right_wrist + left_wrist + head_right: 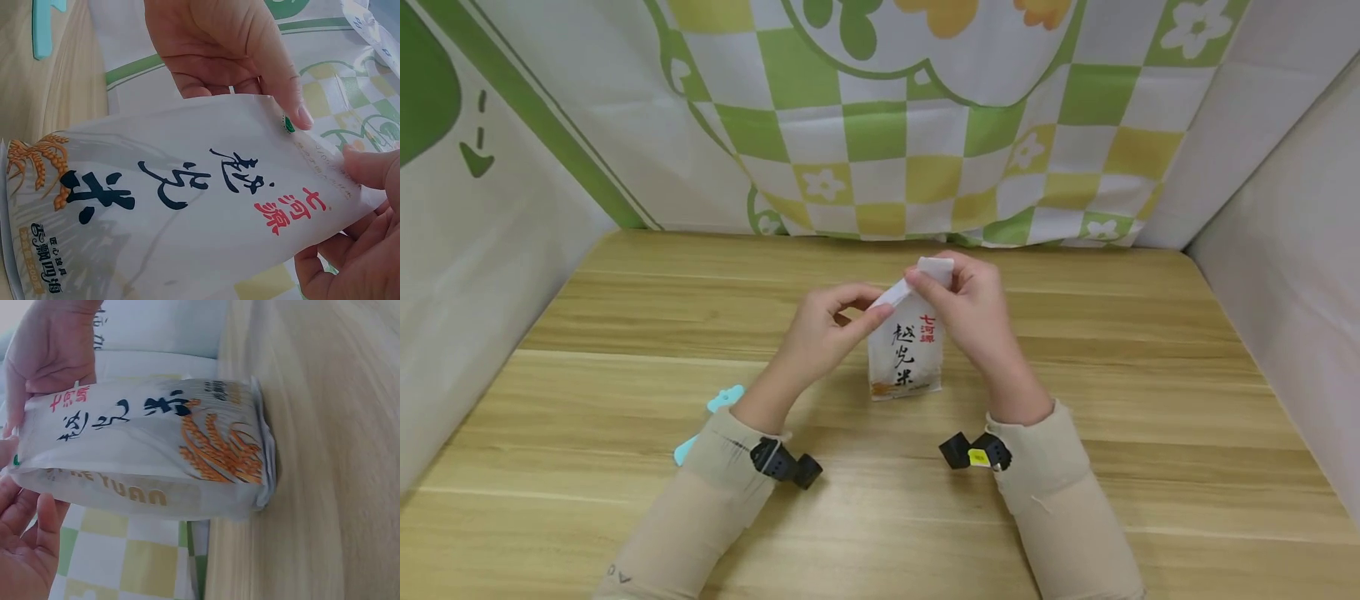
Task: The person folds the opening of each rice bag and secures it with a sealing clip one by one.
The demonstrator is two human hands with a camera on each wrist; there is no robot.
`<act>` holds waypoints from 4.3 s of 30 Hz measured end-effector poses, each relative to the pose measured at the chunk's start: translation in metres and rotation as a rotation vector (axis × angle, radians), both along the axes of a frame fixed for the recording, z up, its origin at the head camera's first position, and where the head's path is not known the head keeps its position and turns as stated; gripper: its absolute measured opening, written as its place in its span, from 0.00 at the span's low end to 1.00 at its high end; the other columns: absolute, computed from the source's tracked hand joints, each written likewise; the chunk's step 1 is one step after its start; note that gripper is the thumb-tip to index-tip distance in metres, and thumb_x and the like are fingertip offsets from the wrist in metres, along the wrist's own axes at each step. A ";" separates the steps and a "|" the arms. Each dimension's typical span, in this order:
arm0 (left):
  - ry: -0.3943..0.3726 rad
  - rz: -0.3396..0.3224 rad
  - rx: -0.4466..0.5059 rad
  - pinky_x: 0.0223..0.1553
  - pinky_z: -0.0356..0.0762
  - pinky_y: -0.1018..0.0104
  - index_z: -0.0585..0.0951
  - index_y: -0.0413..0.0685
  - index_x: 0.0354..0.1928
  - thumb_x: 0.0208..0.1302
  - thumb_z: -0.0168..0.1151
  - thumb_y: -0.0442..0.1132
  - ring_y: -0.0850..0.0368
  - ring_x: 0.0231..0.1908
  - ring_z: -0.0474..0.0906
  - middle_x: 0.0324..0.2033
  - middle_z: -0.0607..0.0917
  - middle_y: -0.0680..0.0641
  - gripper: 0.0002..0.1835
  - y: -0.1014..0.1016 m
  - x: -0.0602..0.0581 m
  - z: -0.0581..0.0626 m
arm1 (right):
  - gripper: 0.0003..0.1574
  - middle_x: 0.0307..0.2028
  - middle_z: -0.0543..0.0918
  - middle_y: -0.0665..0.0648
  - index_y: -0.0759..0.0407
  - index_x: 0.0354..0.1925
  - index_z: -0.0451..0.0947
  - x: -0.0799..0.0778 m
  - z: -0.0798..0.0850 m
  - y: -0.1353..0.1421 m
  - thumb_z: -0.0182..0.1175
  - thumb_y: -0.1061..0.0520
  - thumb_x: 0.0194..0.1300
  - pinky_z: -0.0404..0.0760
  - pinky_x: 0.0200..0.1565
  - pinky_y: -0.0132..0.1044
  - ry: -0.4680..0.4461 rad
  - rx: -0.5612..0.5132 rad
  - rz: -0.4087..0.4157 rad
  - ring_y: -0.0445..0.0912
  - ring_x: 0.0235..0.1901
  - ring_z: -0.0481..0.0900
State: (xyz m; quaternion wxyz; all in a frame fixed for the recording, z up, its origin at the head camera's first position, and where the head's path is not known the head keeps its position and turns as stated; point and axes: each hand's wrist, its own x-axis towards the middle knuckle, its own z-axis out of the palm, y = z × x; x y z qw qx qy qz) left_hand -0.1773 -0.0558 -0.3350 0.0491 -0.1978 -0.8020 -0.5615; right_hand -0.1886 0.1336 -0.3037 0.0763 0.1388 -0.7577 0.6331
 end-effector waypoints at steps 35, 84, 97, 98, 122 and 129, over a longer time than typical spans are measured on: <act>-0.050 0.041 0.120 0.27 0.77 0.71 0.90 0.40 0.36 0.58 0.73 0.36 0.63 0.25 0.79 0.31 0.90 0.42 0.07 0.002 0.000 0.000 | 0.05 0.24 0.85 0.41 0.66 0.36 0.82 0.000 0.004 0.001 0.59 0.66 0.69 0.83 0.33 0.28 -0.069 -0.062 0.050 0.35 0.26 0.82; 0.082 0.003 0.028 0.30 0.82 0.70 0.89 0.41 0.38 0.62 0.69 0.38 0.62 0.28 0.83 0.33 0.91 0.44 0.07 0.001 0.004 -0.001 | 0.12 0.25 0.86 0.41 0.61 0.30 0.85 0.003 0.001 0.007 0.58 0.69 0.67 0.82 0.34 0.30 -0.032 -0.024 0.136 0.37 0.28 0.82; -0.063 -0.086 -0.167 0.41 0.84 0.67 0.88 0.46 0.46 0.66 0.66 0.40 0.58 0.42 0.84 0.44 0.90 0.48 0.10 -0.018 0.005 0.020 | 0.11 0.25 0.86 0.39 0.81 0.38 0.80 0.005 0.003 0.003 0.59 0.68 0.68 0.82 0.33 0.31 -0.033 0.016 0.123 0.37 0.28 0.81; -0.062 -0.083 -0.178 0.41 0.84 0.67 0.88 0.47 0.45 0.66 0.66 0.41 0.58 0.43 0.84 0.44 0.90 0.49 0.10 -0.018 0.006 0.020 | 0.11 0.25 0.86 0.39 0.81 0.38 0.80 0.005 0.002 0.003 0.59 0.68 0.68 0.82 0.33 0.31 -0.035 0.018 0.123 0.37 0.28 0.81; -0.005 -0.054 -0.288 0.34 0.82 0.67 0.89 0.50 0.41 0.66 0.66 0.44 0.60 0.40 0.84 0.38 0.90 0.51 0.08 -0.023 0.008 0.020 | 0.10 0.27 0.86 0.42 0.77 0.40 0.82 -0.001 0.001 0.011 0.66 0.68 0.63 0.81 0.33 0.33 -0.091 0.119 0.215 0.38 0.28 0.81; -0.092 -0.044 -0.378 0.50 0.82 0.55 0.86 0.55 0.50 0.71 0.61 0.49 0.57 0.55 0.80 0.50 0.87 0.53 0.13 -0.046 0.012 0.030 | 0.11 0.27 0.85 0.42 0.77 0.40 0.81 0.000 0.004 0.012 0.66 0.66 0.63 0.80 0.33 0.33 -0.100 0.125 0.196 0.38 0.28 0.79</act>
